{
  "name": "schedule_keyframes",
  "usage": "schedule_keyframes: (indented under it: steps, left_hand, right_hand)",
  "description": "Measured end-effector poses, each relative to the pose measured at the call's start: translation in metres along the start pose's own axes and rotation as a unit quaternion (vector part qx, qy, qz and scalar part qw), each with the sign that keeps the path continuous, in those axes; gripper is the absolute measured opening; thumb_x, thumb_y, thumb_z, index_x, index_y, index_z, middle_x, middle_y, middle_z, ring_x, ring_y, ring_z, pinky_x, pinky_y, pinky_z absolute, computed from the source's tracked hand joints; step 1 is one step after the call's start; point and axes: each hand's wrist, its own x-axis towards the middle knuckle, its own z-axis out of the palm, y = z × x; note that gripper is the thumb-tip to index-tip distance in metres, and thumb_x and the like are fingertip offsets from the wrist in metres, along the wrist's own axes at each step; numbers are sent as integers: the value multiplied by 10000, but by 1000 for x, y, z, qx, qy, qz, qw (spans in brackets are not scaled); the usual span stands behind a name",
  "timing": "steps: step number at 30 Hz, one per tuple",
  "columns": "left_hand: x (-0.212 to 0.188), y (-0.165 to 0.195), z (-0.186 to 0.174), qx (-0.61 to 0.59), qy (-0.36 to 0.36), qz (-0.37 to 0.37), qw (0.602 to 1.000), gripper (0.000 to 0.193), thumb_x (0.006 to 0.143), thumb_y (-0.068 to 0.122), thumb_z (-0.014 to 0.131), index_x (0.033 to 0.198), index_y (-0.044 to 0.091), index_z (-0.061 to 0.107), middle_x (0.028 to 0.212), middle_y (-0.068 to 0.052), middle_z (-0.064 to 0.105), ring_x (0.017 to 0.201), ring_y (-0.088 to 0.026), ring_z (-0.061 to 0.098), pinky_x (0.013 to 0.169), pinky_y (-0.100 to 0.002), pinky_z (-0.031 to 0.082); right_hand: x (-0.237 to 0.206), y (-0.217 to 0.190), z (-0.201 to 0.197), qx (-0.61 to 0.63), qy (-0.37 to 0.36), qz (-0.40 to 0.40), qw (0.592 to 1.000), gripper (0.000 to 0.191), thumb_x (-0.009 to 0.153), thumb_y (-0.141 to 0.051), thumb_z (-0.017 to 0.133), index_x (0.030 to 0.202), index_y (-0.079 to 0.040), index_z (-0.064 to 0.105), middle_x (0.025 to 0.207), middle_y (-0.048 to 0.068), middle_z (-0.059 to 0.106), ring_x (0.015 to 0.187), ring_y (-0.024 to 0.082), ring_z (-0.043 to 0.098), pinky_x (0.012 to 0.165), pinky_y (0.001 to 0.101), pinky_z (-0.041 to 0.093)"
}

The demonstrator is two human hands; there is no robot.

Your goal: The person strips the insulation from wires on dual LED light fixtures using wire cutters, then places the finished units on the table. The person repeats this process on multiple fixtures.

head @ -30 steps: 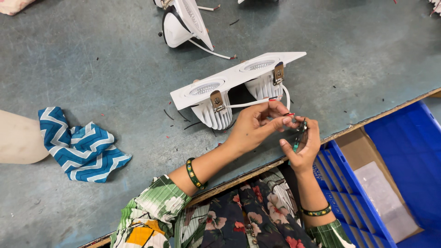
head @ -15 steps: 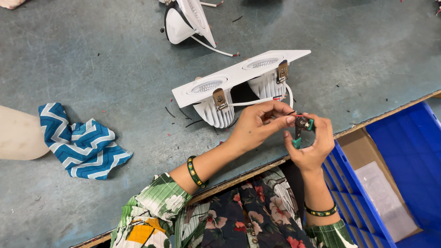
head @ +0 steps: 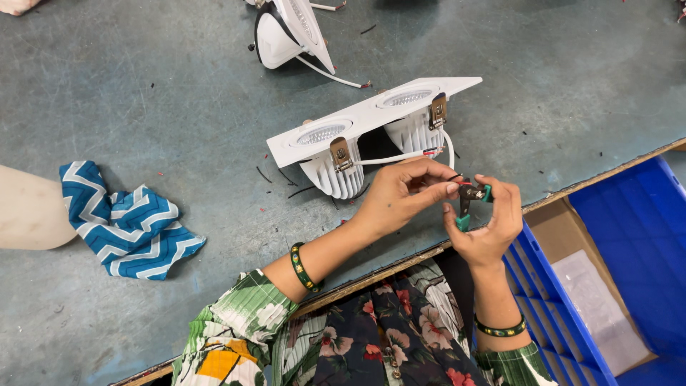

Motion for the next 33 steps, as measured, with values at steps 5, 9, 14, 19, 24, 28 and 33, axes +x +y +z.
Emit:
schedule_keyframes:
  steps: [5, 9, 14, 19, 24, 28, 33]
  left_hand:
    - [0, 0, 0, 1, -2, 11, 1000, 212, 1000, 145, 711, 1151, -3, 722, 1073, -36, 707, 968, -80, 697, 851, -230, 562]
    - [-1, 1, -1, 24, 2, 16, 1000, 218, 999, 154, 721, 1151, -2, 729, 1066, -32, 712, 942, -64, 675, 834, -223, 548]
    - [0, 0, -1, 21, 4, 10, 1000, 224, 1001, 162, 720, 1153, -2, 732, 1070, -27, 716, 941, -57, 667, 839, -222, 550]
    - [-1, 0, -1, -5, -2, -10, 1000, 237, 1002, 170, 714, 1160, -6, 718, 1053, -19, 726, 933, -57, 687, 843, -229, 565]
    - [0, 14, -2, 161, -15, 38, 986, 221, 1014, 184, 687, 1186, 44, 693, 1046, -57, 695, 930, -138, 705, 817, -265, 595]
    - [-3, 33, -7, 378, -34, 169, 910, 203, 1038, 221, 626, 1196, 92, 624, 1132, -122, 652, 993, -304, 688, 821, -373, 565]
    - [-1, 50, -12, 419, -35, 183, 889, 193, 1031, 281, 614, 1106, 103, 617, 1051, -97, 647, 933, -314, 672, 749, -408, 541]
  right_hand:
    - [-1, 2, -1, 3, 4, -12, 1000, 452, 826, -175, 855, 1200, -28, 648, 1085, 143, 639, 964, 296, 659, 836, 358, 532]
    - [-2, 4, -1, -4, 12, -5, 1000, 402, 818, -134, 854, 1157, -34, 664, 1001, 123, 655, 887, 267, 661, 807, 356, 527]
    - [-3, 5, -2, -14, 29, -5, 999, 365, 836, -119, 888, 1127, -39, 682, 949, 114, 651, 827, 248, 654, 740, 335, 525]
    - [-3, 6, -4, -44, 30, -6, 999, 359, 819, -132, 919, 1097, -39, 711, 901, 98, 642, 767, 232, 639, 674, 316, 512]
    - [-2, 6, -7, -22, 17, 0, 1000, 360, 817, -149, 917, 1091, -35, 712, 893, 83, 640, 729, 197, 629, 676, 306, 502]
    - [-3, 8, -9, 22, -48, 42, 998, 366, 772, -153, 904, 1047, -28, 699, 839, 45, 599, 689, 142, 553, 642, 272, 441]
    - [-7, 11, -11, 160, -130, 154, 966, 355, 751, -109, 886, 1025, 6, 691, 814, -8, 534, 683, 65, 461, 601, 227, 360]
